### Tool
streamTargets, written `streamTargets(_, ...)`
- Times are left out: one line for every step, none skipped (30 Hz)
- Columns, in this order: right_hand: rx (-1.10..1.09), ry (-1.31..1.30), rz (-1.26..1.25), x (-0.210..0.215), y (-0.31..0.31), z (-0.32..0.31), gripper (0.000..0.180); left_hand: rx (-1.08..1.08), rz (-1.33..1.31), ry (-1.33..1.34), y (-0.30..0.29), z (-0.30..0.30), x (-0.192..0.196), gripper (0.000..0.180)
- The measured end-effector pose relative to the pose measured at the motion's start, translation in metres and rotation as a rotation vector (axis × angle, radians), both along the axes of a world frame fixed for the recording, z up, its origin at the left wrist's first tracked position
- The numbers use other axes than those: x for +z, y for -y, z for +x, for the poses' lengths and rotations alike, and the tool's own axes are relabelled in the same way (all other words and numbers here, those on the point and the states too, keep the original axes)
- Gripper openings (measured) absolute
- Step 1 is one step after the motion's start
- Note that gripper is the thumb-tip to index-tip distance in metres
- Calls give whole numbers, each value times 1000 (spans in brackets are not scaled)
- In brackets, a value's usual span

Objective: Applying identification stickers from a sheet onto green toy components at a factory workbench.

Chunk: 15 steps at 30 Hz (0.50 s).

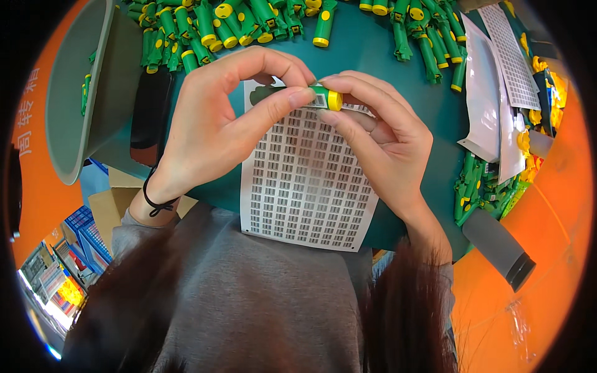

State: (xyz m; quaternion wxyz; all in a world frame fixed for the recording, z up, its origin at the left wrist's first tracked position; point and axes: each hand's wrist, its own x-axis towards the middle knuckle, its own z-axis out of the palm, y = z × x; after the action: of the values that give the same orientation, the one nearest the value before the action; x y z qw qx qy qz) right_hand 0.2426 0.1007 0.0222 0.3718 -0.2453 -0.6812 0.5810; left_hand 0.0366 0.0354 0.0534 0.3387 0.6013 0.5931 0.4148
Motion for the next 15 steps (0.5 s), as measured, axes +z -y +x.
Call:
streamTargets(6, 3, 24, 0, -1, 0, 38, 0, -1, -1, 0, 0, 0, 12)
streamTargets(11, 5, 48, 0, -1, 0, 38, -3, 9, -11, -1, 0, 0, 12)
streamTargets(11, 4, 48, 0, -1, 1, 38, -6, 19, -20, -1, 0, 0, 12)
streamTargets(13, 6, 43, 0, -1, 1, 38, -5, 19, -21, -1, 0, 0, 12)
streamTargets(14, 8, 39, 0, -1, 1, 38, -5, 21, -9, 0, -1, -1, 12)
streamTargets(15, 7, 39, 0, -2, 1, 38, -4, 23, 2, 0, -1, -1, 12)
streamTargets(17, 8, 48, -1, -2, 1, 38, -5, 22, 2, 0, -1, -1, 12)
streamTargets(19, 9, 57, -1, -2, 1, 39, -6, 26, -6, 0, 0, -1, 12)
streamTargets(18, 9, 57, -1, -2, 1, 39, -7, 30, -13, 0, 0, -1, 12)
streamTargets(17, 4, 37, 0, -1, 1, 38, -6, 30, -14, 0, 0, -1, 12)
streamTargets(15, 0, 17, 1, -1, 1, 38, -6, 34, -2, -1, 0, -1, 12)
streamTargets(16, -1, 17, 1, -1, 1, 38, -5, 39, 10, -1, 0, -1, 12)
streamTargets(16, 10, 45, 0, -2, 1, 38, -5, 39, 10, -1, 1, -2, 12)
streamTargets(16, 20, 74, 0, -2, 1, 38, 0, 47, 8, -1, 1, -3, 13)
streamTargets(16, 21, 74, -1, -2, 2, 38, 5, 55, 6, -1, 2, -3, 13)
